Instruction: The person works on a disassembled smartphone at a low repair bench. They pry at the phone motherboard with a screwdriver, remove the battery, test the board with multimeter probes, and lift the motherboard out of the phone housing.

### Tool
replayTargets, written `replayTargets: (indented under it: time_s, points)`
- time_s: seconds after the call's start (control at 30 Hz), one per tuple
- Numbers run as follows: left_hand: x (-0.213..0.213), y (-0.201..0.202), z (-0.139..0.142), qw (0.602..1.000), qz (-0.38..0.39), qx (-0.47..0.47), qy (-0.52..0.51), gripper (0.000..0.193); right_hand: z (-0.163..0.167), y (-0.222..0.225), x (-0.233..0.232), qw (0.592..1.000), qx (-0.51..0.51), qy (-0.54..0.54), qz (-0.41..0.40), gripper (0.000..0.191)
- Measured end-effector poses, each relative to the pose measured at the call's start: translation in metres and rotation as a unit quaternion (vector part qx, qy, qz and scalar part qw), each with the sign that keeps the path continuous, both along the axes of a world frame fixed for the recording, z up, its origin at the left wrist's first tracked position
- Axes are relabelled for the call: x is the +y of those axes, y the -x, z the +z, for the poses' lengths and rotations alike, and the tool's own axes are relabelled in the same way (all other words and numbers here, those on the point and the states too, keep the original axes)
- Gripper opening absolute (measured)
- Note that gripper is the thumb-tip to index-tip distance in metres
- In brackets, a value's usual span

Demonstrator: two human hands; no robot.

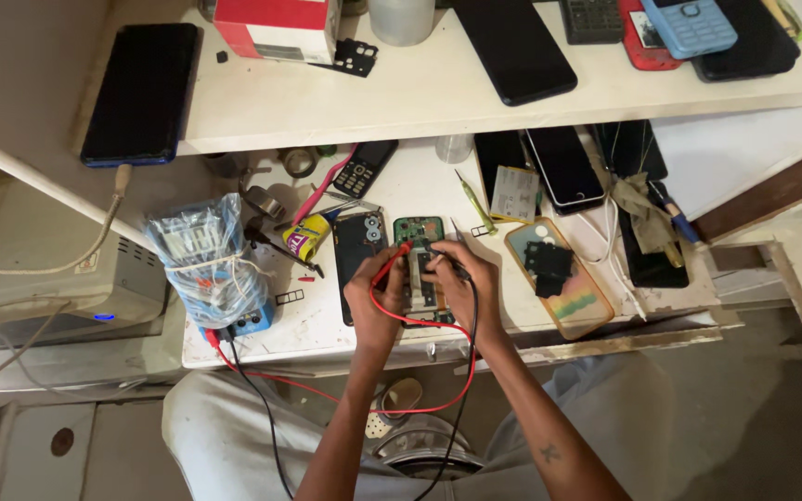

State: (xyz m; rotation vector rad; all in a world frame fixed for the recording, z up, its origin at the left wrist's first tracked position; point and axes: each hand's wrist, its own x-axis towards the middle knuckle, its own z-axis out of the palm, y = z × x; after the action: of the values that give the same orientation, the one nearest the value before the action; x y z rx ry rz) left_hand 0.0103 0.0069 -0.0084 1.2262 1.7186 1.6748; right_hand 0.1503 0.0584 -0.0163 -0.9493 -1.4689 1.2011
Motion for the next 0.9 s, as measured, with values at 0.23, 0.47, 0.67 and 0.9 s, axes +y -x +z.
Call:
replayTargets:
  time_s: [0.23, 0.47, 0.67, 0.9]
  points:
    - [0.0007, -0.0004, -0.0007, 1.000, 0.005, -0.013, 0.017, 0.024, -0.0007, -0.0006, 0.0007, 1.000, 0.000, 0.018, 0.001, 0.021]
    - [0.0005, -0.0004, -0.0011, 0.998, -0.018, -0.065, -0.001, 0.025, -0.0032, 0.0008, 0.0019, 1.000, 0.006, 0.012, -0.003, 0.020]
    - [0.0001, -0.0003, 0.0006, 1.000, 0.006, 0.005, -0.008, 0.024, -0.0008, 0.0002, 0.0019, 1.000, -0.018, 0.009, -0.012, 0.021]
    - [0.0003, -0.0007, 0.0018, 1.000, 0.004, -0.002, -0.005, 0.023, -0.0045, 0.0001, 0.0026, 1.000, 0.002, 0.011, -0.004, 0.021]
